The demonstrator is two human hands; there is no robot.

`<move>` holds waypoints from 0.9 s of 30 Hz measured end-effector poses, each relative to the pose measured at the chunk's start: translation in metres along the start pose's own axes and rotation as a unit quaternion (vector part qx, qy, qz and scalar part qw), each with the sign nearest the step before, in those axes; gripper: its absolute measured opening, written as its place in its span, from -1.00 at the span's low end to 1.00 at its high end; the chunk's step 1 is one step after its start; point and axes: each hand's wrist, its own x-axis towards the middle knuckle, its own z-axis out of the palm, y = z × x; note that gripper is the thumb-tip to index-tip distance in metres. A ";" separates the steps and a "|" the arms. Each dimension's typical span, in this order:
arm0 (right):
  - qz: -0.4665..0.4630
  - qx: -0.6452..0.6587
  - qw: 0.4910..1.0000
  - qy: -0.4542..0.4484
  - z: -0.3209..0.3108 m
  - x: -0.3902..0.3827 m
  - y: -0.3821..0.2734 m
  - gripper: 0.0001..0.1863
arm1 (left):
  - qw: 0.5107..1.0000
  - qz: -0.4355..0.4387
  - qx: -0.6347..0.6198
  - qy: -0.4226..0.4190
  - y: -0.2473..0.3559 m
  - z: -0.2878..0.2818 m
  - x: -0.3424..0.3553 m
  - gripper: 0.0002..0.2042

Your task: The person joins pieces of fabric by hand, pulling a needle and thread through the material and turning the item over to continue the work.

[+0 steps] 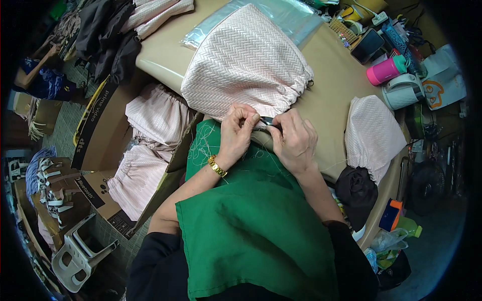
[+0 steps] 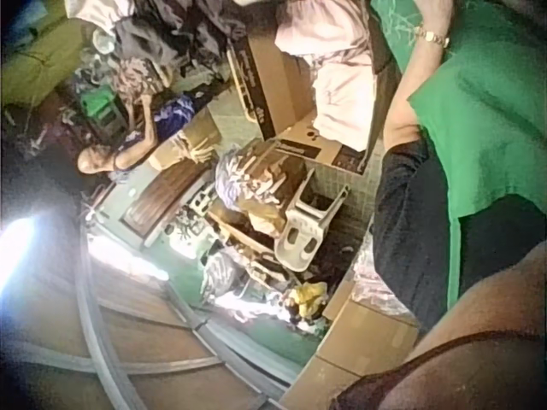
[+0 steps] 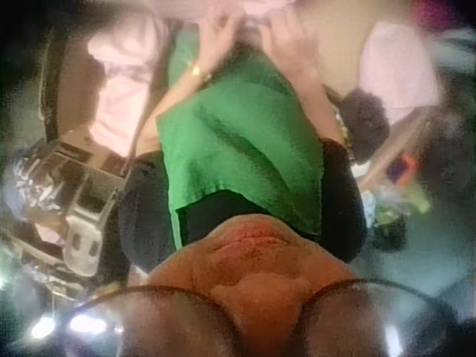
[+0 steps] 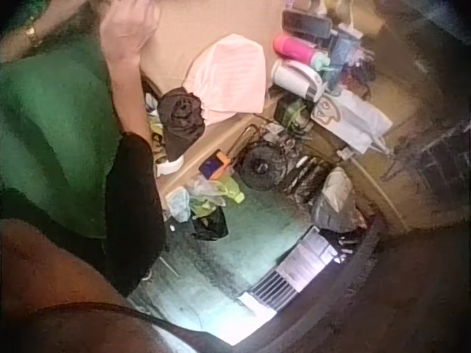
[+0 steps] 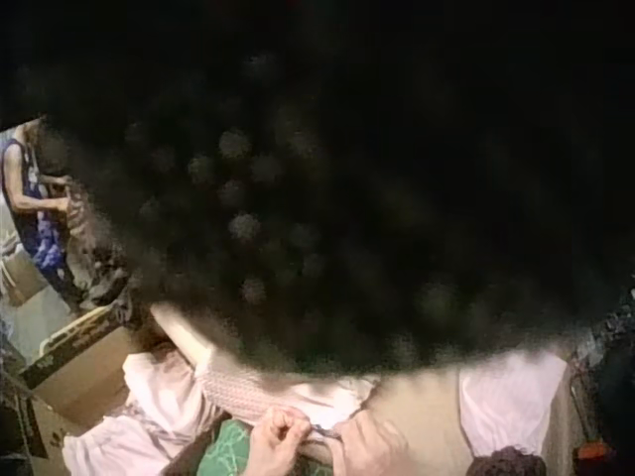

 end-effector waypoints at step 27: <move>0.444 0.641 0.625 0.007 0.026 -0.015 0.052 -0.81 | 0.984 0.044 0.160 -0.063 0.018 0.014 0.013 -0.69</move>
